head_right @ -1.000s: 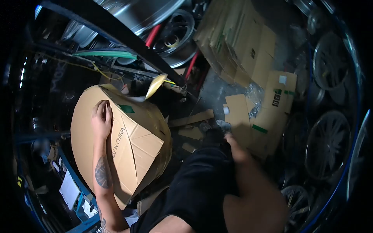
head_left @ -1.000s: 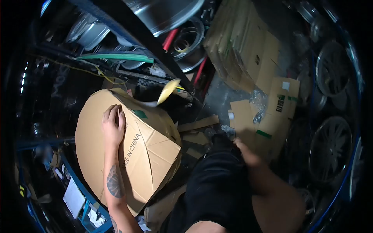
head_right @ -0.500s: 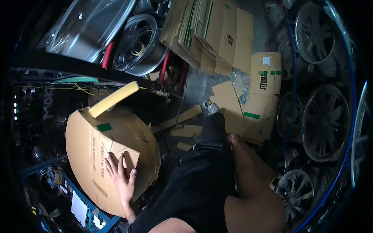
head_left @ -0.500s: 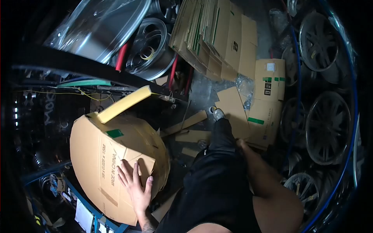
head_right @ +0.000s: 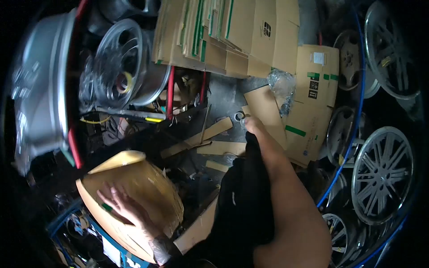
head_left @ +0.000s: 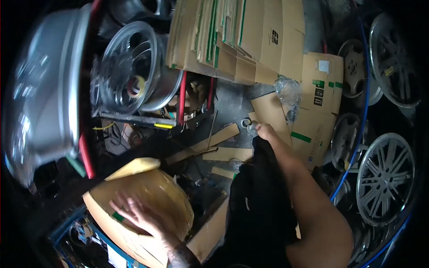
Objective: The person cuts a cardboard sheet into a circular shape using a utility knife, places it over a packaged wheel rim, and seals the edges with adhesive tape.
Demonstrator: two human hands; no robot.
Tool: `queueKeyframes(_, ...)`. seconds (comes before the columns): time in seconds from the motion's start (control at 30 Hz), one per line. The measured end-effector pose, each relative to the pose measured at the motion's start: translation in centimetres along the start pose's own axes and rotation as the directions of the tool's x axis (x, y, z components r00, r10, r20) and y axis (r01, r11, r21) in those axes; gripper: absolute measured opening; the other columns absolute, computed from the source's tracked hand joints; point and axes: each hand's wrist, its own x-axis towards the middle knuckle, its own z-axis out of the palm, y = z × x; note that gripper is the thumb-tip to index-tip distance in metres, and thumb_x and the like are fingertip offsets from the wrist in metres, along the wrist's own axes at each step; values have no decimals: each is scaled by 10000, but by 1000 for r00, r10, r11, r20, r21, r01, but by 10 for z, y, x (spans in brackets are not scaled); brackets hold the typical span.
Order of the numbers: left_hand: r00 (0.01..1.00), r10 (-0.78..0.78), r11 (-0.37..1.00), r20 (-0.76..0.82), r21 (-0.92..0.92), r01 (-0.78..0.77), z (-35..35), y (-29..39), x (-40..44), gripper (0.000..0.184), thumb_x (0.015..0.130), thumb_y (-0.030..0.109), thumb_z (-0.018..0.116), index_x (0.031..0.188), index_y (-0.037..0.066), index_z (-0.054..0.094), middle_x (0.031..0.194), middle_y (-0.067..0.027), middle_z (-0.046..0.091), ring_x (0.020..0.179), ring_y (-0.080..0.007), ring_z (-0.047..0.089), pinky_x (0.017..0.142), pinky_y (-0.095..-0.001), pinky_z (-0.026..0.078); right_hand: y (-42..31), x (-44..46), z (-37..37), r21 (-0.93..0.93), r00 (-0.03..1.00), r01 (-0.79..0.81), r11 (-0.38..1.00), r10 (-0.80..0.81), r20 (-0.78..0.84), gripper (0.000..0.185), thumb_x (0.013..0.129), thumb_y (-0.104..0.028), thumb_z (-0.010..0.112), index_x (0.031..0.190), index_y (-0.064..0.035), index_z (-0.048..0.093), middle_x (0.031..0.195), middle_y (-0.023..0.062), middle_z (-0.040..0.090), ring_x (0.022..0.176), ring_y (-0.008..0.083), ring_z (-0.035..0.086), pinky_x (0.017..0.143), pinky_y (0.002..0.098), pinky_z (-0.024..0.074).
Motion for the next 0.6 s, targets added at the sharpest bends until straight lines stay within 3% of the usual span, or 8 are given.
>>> queueKeyframes(0.03,989,143,988,-33,65,-141,8,-23,23,740,1081,361,553,1676,141,172,1673,-200,339,1543,-360,338,1264,-516,280,-33,14,-12,83,999,-23,996,20,46,249,926,-216,607,1089,-111,765,1100,153,763,1062,364,718,942,441,555)
queueKeyframes(0.1,933,342,938,-113,94,-333,32,-55,66,740,1098,314,537,1684,120,129,1674,-217,309,1521,-362,367,1224,-470,374,-75,46,-9,70,983,174,982,-168,-77,236,946,-191,612,1098,-101,769,1075,155,767,1008,353,736,895,426,571)
queueKeyframes(0.13,920,297,952,-254,5,-306,58,-52,76,702,1107,269,527,1680,104,157,1669,-284,244,1475,-378,428,1171,-459,451,-82,77,8,263,987,158,952,-149,-53,233,951,-181,615,1105,-97,768,1070,156,769,996,349,740,887,421,576)
queueKeyframes(0.17,879,394,906,-269,273,-323,59,-71,95,668,1101,258,542,1660,79,223,1666,-311,198,1427,-386,479,1126,-458,495,-89,107,29,449,991,127,885,-136,-13,230,956,-171,617,1112,-94,767,1065,156,771,984,346,744,879,417,580)
queueKeyframes(0.2,843,423,889,-332,331,-316,56,-87,112,663,1099,261,543,1655,79,230,1657,-308,205,1419,-384,482,1120,-456,496,-97,131,54,613,991,86,785,-133,32,227,960,-162,620,1119,-90,766,1060,157,773,972,343,749,871,412,584)
queueKeyframes(0.33,767,462,881,-445,325,-342,87,-124,161,645,1094,271,546,1636,78,254,1621,-296,235,1388,-376,494,1097,-451,498,-152,239,128,693,950,308,652,-169,-264,209,955,-134,635,1114,-80,759,1047,146,781,1003,321,754,901,397,585)
queueKeyframes(0.47,741,486,870,-463,339,-358,131,-152,196,627,1089,282,549,1616,77,278,1585,-285,264,1357,-368,506,1074,-445,501,-241,356,118,504,837,411,760,-95,-540,259,952,-188,645,1171,-62,700,1118,182,753,1059,372,710,900,479,556)
queueKeyframes(0.6,717,513,857,-472,328,-397,165,-163,225,615,1084,290,551,1601,76,297,1558,-276,286,1333,-362,515,1056,-441,503,-267,450,125,356,794,328,875,-52,-606,266,947,-195,649,1170,-60,700,1123,184,750,1064,375,705,903,482,553)
